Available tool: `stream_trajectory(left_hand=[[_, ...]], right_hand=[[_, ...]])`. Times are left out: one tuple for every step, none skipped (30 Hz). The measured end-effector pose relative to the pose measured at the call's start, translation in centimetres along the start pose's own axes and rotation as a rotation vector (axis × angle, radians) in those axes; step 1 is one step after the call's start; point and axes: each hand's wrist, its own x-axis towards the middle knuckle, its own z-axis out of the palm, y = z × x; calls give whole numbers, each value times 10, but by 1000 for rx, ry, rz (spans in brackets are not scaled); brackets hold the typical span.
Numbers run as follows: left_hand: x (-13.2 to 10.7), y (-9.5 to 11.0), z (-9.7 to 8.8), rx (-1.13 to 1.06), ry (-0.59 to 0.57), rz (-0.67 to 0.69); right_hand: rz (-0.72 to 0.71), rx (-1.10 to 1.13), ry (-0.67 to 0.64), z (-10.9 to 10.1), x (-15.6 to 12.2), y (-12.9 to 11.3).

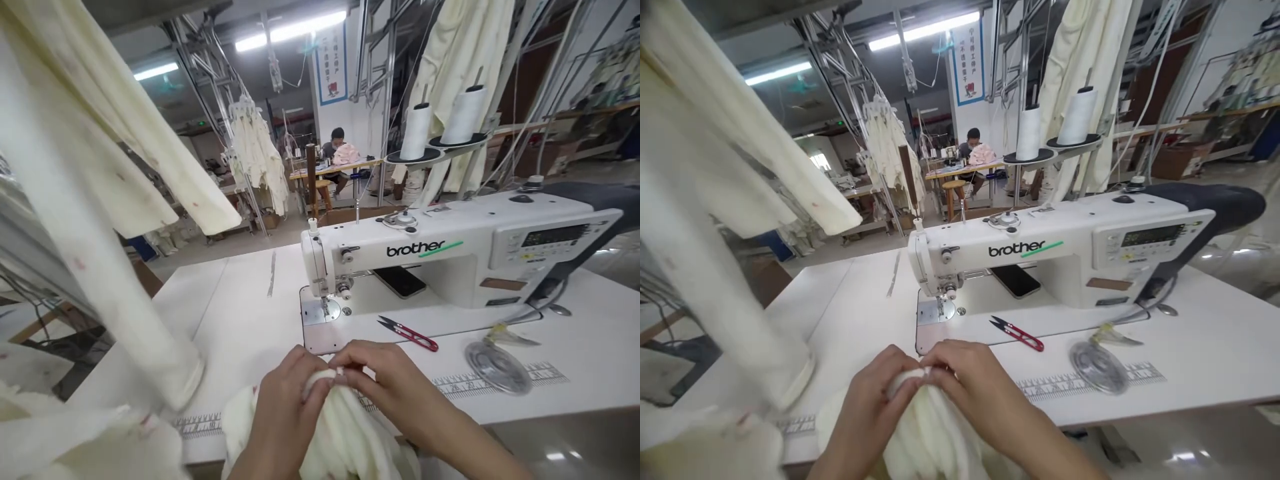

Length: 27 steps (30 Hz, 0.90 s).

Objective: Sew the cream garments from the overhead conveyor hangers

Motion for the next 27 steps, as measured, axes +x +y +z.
stream_trajectory(left_hand=[[0,-1,-1,12,5,8],[0,-2,-1,21,3,39],[-1,-4,-3,28,-5,91],[-2,-5,-4,31,-7,150],[-2,-7,-4,32,-4,204],[-3,-8,-5,30,8,242],[-4,-9,-5,26,24,261],[-5,-10,-5,19,40,260],[-5,-11,-4,8,54,248],[-6,-12,-3,-10,59,238],[-7,-13,-2,-39,57,235],[-7,-14,0,-77,49,236],[-8,-15,1,-118,39,231],[-8,-16,2,-157,38,212],[-8,-17,3,-181,48,178],[-8,-19,4,-188,74,131],[-8,-20,4,-177,111,84],[-8,-22,5,-151,158,50],[-8,-24,5,-114,209,39],[-7,-25,6,-71,254,52],[-7,-26,8,-27,287,80],[-7,-27,9,8,311,114],[-6,-27,11,26,322,131],[-5,-26,11,16,324,109],[-3,-25,11,-27,315,46],[-1,-24,9,-103,294,-48],[2,-22,6,-203,248,-145]], right_hand=[[57,32,-6,-1,3,1],[115,97,-33,-3,7,2],[169,193,-81,-5,10,3],[214,307,-150,-7,15,5],[250,422,-234,-8,19,7],[281,523,-326,-8,24,10],[313,597,-409,-7,28,13],[357,647,-477,-4,32,17],[410,689,-525,1,36,21],[472,736,-551,6,38,25],[532,791,-566,11,39,30],[581,849,-577,16,40,34],[614,900,-586,21,39,37],[623,933,-589,24,38,38],[602,939,-565,26,36,39],[545,913,-504,27,33,37],[462,863,-408,27,29,34],[371,799,-283,28,25,29],[285,727,-160,29,20,23],[224,648,-54,32,16,17],[198,568,30,35,11,12],[203,487,87,38,7,7],[221,415,126,41,4,3],[230,357,148,43,2,1],[228,319,156,43,2,1],[212,297,148,42,2,1],[179,281,127,39,3,3]])
